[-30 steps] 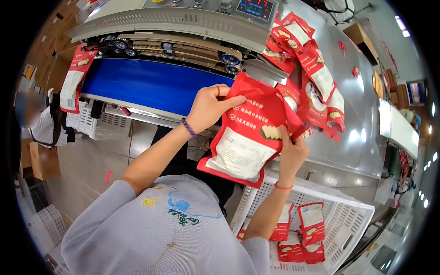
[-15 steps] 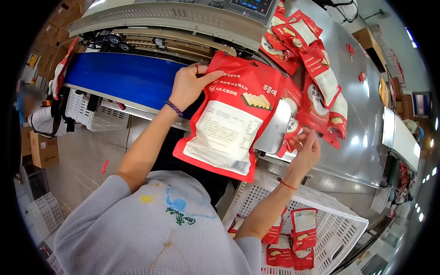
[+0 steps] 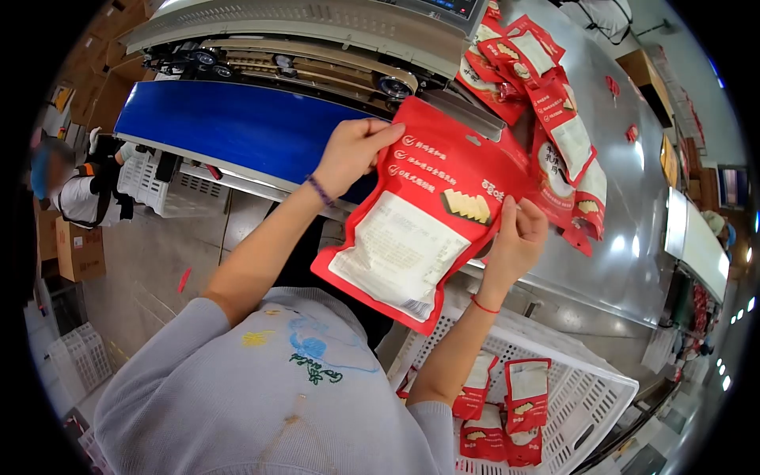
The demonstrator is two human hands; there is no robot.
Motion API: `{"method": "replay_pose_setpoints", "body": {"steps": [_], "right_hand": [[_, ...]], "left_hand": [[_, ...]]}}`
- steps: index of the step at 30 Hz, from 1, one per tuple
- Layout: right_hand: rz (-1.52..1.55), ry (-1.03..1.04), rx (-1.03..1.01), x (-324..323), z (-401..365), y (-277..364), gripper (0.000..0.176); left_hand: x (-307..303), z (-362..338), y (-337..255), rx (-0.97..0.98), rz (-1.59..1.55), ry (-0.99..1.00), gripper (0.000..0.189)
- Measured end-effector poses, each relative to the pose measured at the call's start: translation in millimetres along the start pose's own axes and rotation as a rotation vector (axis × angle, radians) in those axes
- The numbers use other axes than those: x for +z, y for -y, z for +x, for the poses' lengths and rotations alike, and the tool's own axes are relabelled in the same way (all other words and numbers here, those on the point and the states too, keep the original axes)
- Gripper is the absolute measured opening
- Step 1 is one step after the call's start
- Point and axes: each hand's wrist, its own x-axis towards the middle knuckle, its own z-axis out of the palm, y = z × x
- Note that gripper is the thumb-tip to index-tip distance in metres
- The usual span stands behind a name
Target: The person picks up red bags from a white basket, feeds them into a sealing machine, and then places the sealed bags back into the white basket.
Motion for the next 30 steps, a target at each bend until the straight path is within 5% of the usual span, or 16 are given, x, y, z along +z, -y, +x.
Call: {"method": "replay_pose_setpoints", "body": {"steps": [2,6,10,19,20,21,25,29,30], "right_hand": [[-0.034,-0.042,-0.043,-11.7,7.6,-5.3,0.017],[-0.002,-0.074,-0.044,-10.9,24.3,-3.0,0.023],[0.036,0.059,-0.011,19.2,30.4,-11.0,0.025],[-0.028,0.163,-0.009,80.4,9.7,0.7,0.035],[-0.039,0.188,0.051,85.8,12.4,5.4,0.037],[-0.053,0.199,0.048,91.4,10.8,9.0,0.038],[0.094,0.254,0.141,115.1,13.4,-10.9,0.032],[0.228,0.386,0.001,126.3,-13.4,3.6,0.026],[0.241,0.374,0.005,112.0,-23.3,8.4,0.024]], "left_hand": [[15.2,8.4,-8.9,-0.216,-0.242,0.042,0.018],[30.8,27.3,-3.3,-0.264,-0.342,0.063,0.014],[0.0,39.5,8.9,-0.07,-0.043,-0.158,0.027],[-82.7,33.6,-0.4,0.093,0.24,-0.197,0.037],[-96.8,24.3,-9.9,-0.08,0.292,-0.128,0.04],[-112.5,15.5,-20.2,-0.017,0.545,-0.111,0.042],[-136.4,-43.4,-44.3,0.33,0.565,-0.393,0.035],[-100.5,-94.4,-80.3,0.377,0.227,-0.201,0.026],[-94.5,-98.3,-79.5,0.46,0.288,-0.012,0.025]]}}
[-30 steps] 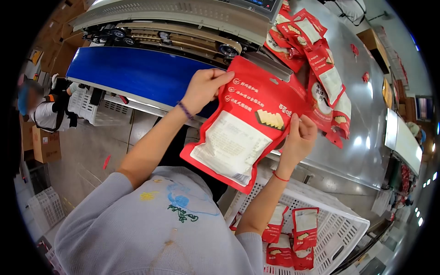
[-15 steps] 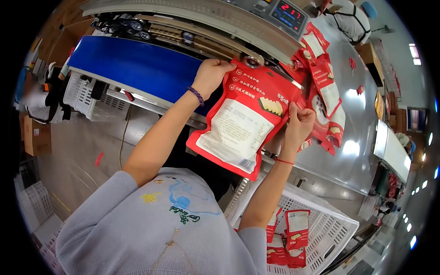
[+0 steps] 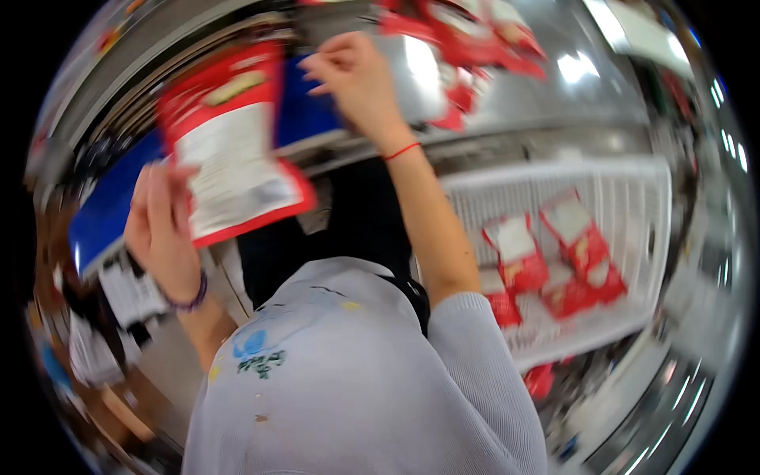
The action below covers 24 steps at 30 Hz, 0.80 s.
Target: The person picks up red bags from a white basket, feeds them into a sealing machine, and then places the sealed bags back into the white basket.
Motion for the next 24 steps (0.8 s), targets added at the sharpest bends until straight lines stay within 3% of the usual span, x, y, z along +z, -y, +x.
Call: {"method": "replay_pose_setpoints", "body": {"steps": [2,4,6,9,11,14,15,16,17,18,20,22,23,24], "right_hand": [[0.065,-0.031,0.05,-44.9,-42.6,13.8,0.016],[-0.126,-0.359,0.13,-97.8,-98.6,20.1,0.019],[-0.258,-0.819,0.092,-170.5,-161.8,-20.7,0.022],[-0.145,-1.372,0.216,-282.0,-279.9,-90.0,0.022],[-0.392,-1.52,0.381,-356.2,-360.5,-138.7,0.031],[-0.334,-1.721,0.4,-395.9,-438.8,-170.1,0.039],[-0.225,-1.73,0.388,-400.7,-451.7,-181.4,0.043],[-0.15,-1.701,0.533,-421.5,-483.1,-222.5,0.041],[0.132,-1.552,0.583,-428.2,-499.1,-234.0,0.042],[0.196,-1.653,0.749,-412.2,-476.0,-209.4,0.035],[-0.53,-1.484,0.532,-389.6,-432.1,-180.2,0.03],[-0.825,-1.314,0.542,-366.4,-377.2,-126.9,0.025],[-1.106,-1.189,0.275,-339.1,-344.4,-94.1,0.023],[-1.208,-0.953,0.421,-317.8,-317.6,-54.7,0.019]], "left_hand": [[30.1,-6.8,-9.9,0.042,-0.04,0.261,0.026],[56.0,-14.8,-12.4,-0.016,0.004,0.46,0.024],[80.8,-12.7,2.0,-0.052,0.03,0.606,0.024],[108.6,-13.8,15.7,-0.159,0.063,0.75,0.025],[124.1,-20.8,21.8,-0.233,0.111,0.793,0.025],[134.4,-26.3,17.7,-0.261,0.154,0.862,0.024],[138.2,-28.6,16.8,-0.27,0.156,0.877,0.023],[141.2,-32.3,11.3,-0.355,0.158,0.862,0.023],[141.8,-34.6,12.3,-0.354,0.186,0.875,0.022],[142.1,-36.5,15.1,-0.352,0.214,0.887,0.021],[146.9,-37.6,11.5,-0.333,0.221,0.864,0.019],[148.3,-37.9,13.3,-0.333,0.197,0.869,0.014],[150.6,-36.2,11.6,-0.326,0.196,0.867,0.014],[155.6,-34.0,9.2,-0.28,0.189,0.874,0.011]]}}
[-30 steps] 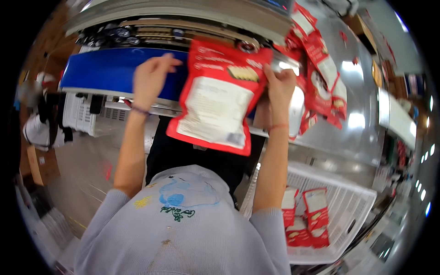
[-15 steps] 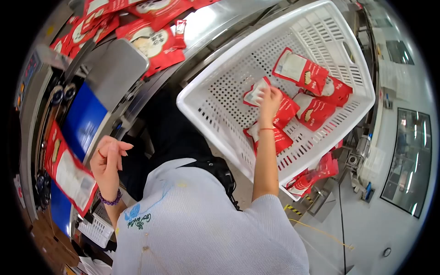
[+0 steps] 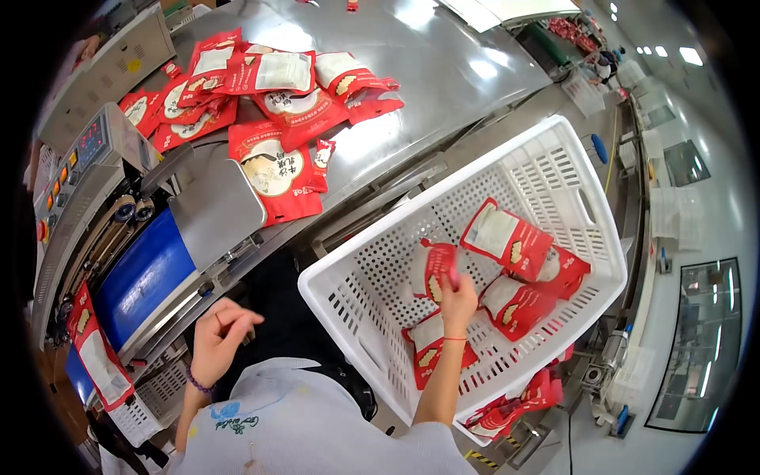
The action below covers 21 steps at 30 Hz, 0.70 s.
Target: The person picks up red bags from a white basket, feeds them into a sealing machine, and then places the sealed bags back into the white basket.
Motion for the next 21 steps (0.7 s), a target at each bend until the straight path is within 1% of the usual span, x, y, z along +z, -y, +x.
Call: {"method": "replay_pose_setpoints", "body": {"steps": [1,2,3,4,5,6,7,8,10,11,12,14,15,16,18,19,20,21], "right_hand": [[0.01,0.04,-0.182,-18.7,4.9,39.3,0.02],[0.019,0.079,-0.365,-36.5,8.9,74.5,0.021],[0.021,0.065,-0.362,-56.1,11.5,107.1,0.021],[0.083,0.143,-0.432,-77.4,12.0,136.6,0.02],[0.146,0.22,-0.503,-97.5,9.7,163.1,0.02],[0.145,0.205,-0.501,-116.3,5.4,188.5,0.02],[0.257,0.294,-0.651,-133.5,3.1,212.6,0.02],[0.367,0.384,-0.801,-145.9,-1.7,234.4,0.02],[0.401,0.386,-1.073,-155.8,-16.6,271.4,0.021],[0.438,0.374,-1.121,-154.6,-25.2,286.4,0.02],[0.437,0.375,-1.138,-149.5,-30.6,298.2,0.02],[0.64,0.18,-1.098,-137.1,-36.5,323.3,0.018],[0.66,0.004,-1.068,-131.2,-40.7,340.5,0.022],[0.722,-0.009,-0.884,-119.0,-48.6,340.3,0.047],[0.884,-0.057,-0.672,-94.0,-54.1,358.2,0.074],[0.759,0.152,-0.714,-79.0,-53.9,355.3,0.099],[0.873,0.497,-0.558,-69.1,-65.1,355.1,0.076],[0.982,0.782,-0.369,-52.0,-70.1,352.3,0.059]], "left_hand": [[1.4,4.1,-4.7,0.043,0.014,0.002,0.011],[3.4,8.1,-10.9,0.092,-0.013,0.039,0.024],[5.4,15.6,-11.6,0.194,0.02,0.051,0.035],[8.7,22.1,-11.5,0.296,0.051,0.064,0.047],[11.3,26.3,-16.1,0.345,0.059,0.095,0.058],[11.9,28.7,-22.4,0.395,0.066,0.126,0.068],[10.6,29.7,-29.2,0.474,0.16,0.168,0.078],[11.0,27.6,-33.3,0.516,0.115,0.202,0.076],[8.2,17.6,-33.4,0.607,-0.038,0.263,0.067],[3.1,17.7,-15.5,0.689,-0.093,0.36,0.061],[-4.4,10.8,-13.5,0.73,-0.186,0.286,0.053],[-16.7,-10.7,-1.7,0.534,-0.578,0.128,0.04],[-28.0,-25.3,-8.3,0.374,-0.723,0.013,0.037],[-39.2,-28.3,6.8,0.393,-0.634,-0.094,0.038],[-55.0,-39.7,16.2,0.339,-0.701,-0.292,0.037],[-63.7,-45.1,18.1,0.333,-0.687,-0.335,0.037],[-71.0,-48.7,18.3,0.327,-0.672,-0.378,0.037],[-74.7,-49.0,17.3,0.391,-0.63,-0.414,0.04]]}}
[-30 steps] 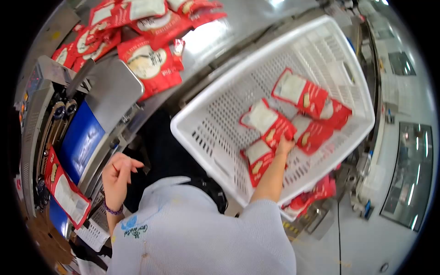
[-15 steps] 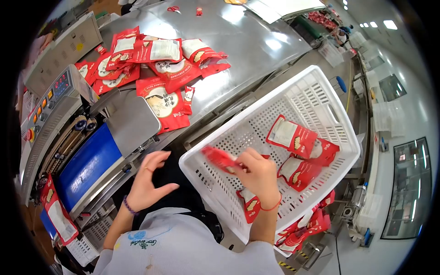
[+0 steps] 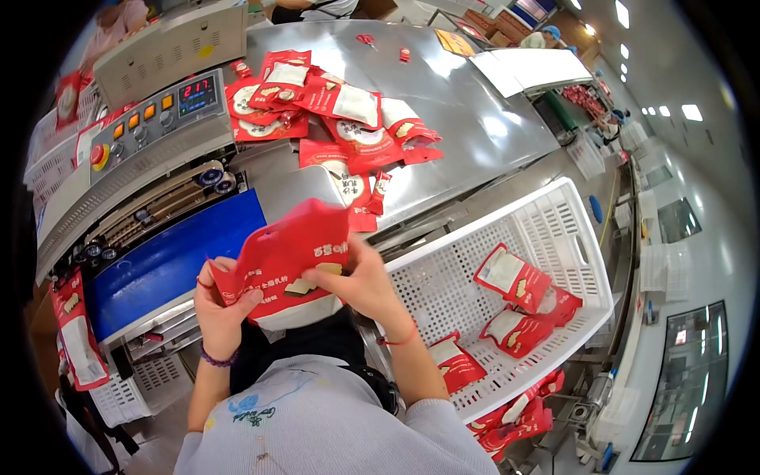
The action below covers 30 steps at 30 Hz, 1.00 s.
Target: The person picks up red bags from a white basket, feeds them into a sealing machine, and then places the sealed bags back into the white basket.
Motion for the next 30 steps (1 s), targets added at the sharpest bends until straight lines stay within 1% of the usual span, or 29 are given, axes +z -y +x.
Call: {"method": "replay_pose_setpoints", "body": {"steps": [1,2,3,4,5,6,7,8,9,10,11,13,14,15,17,18,19,21,22,25,26,29,30], "right_hand": [[0.225,0.135,0.227,6.0,1.7,-9.5,0.043],[0.225,0.148,0.234,8.8,1.2,-12.4,0.043],[0.232,0.05,0.158,13.7,3.0,-9.7,0.033],[0.249,-0.02,0.098,21.4,4.5,-9.7,0.022],[0.208,-0.051,0.153,18.3,7.8,-12.2,0.022],[0.235,-0.028,0.202,9.6,11.6,-22.0,0.019],[0.326,-0.059,0.176,2.2,15.6,-34.4,0.016],[0.432,-0.127,0.192,-8.5,17.7,-50.8,0.014],[0.51,-0.158,0.218,-10.7,21.1,-46.1,0.013],[0.441,-0.214,0.15,-22.1,26.2,-70.6,0.015],[0.238,-0.224,0.077,-29.9,34.0,-83.1,0.017],[0.213,-0.267,0.053,-35.7,53.0,-84.5,0.02],[0.212,-0.319,0.033,-33.7,62.3,-81.4,0.023],[0.211,-0.376,0.027,-31.2,71.3,-76.9,0.015],[0.19,-0.362,0.05,-36.0,90.0,-73.3,0.015],[0.183,-0.334,0.061,-34.7,98.1,-64.8,0.016],[0.193,-0.28,0.024,-34.0,107.8,-63.7,0.017],[0.174,-0.197,0.011,-33.6,126.5,-71.5,0.019],[0.173,-0.183,0.011,-29.9,133.5,-74.9,0.019],[0.183,-0.137,-0.011,-17.3,145.1,-83.2,0.02],[0.183,-0.117,0.02,-12.1,146.9,-88.6,0.019],[0.208,-0.071,0.066,11.4,148.9,-86.7,0.017],[0.172,-0.042,0.083,16.8,147.2,-85.1,0.016]], "left_hand": [[-1.7,1.7,-5.3,-0.004,0.001,-0.014,0.04],[-3.4,5.0,-10.6,-0.032,-0.018,0.056,0.042],[-7.1,10.8,-12.4,-0.061,-0.038,0.126,0.045],[-20.4,13.4,-4.2,-0.038,-0.13,0.234,0.041],[-30.4,15.4,4.4,-0.175,-0.138,0.226,0.022],[-33.7,18.8,8.4,-0.203,-0.201,0.17,0.017],[-30.2,24.7,12.4,-0.223,-0.268,0.106,0.017],[-28.9,31.9,22.2,-0.141,-0.121,0.04,0.018],[-26.4,37.4,31.5,-0.069,0.032,-0.024,0.019],[-18.7,44.2,37.0,-0.08,0.099,-0.075,0.018],[-10.2,50.2,42.3,-0.094,0.166,-0.125,0.018],[2.6,61.0,55.0,-0.102,0.183,-0.223,0.022],[7.7,67.3,59.6,-0.066,0.238,-0.244,0.023],[10.2,72.2,65.6,-0.075,0.29,-0.27,0.025],[15.2,82.9,75.5,-0.093,0.336,-0.297,0.027],[16.1,90.0,88.2,-0.03,0.347,-0.334,0.026],[16.4,96.1,85.8,-0.037,0.348,-0.351,0.026],[13.9,104.7,79.0,-0.362,0.005,-0.392,0.025],[10.6,109.9,80.7,-0.345,-0.072,-0.401,0.02],[-5.5,115.4,74.4,-0.388,-0.056,-0.439,0.021],[-11.1,116.7,72.4,-0.393,-0.047,-0.488,0.02],[-42.1,112.3,74.7,-0.345,-0.078,-0.542,0.019],[-51.6,110.5,69.6,-0.353,-0.068,-0.536,0.019]]}}
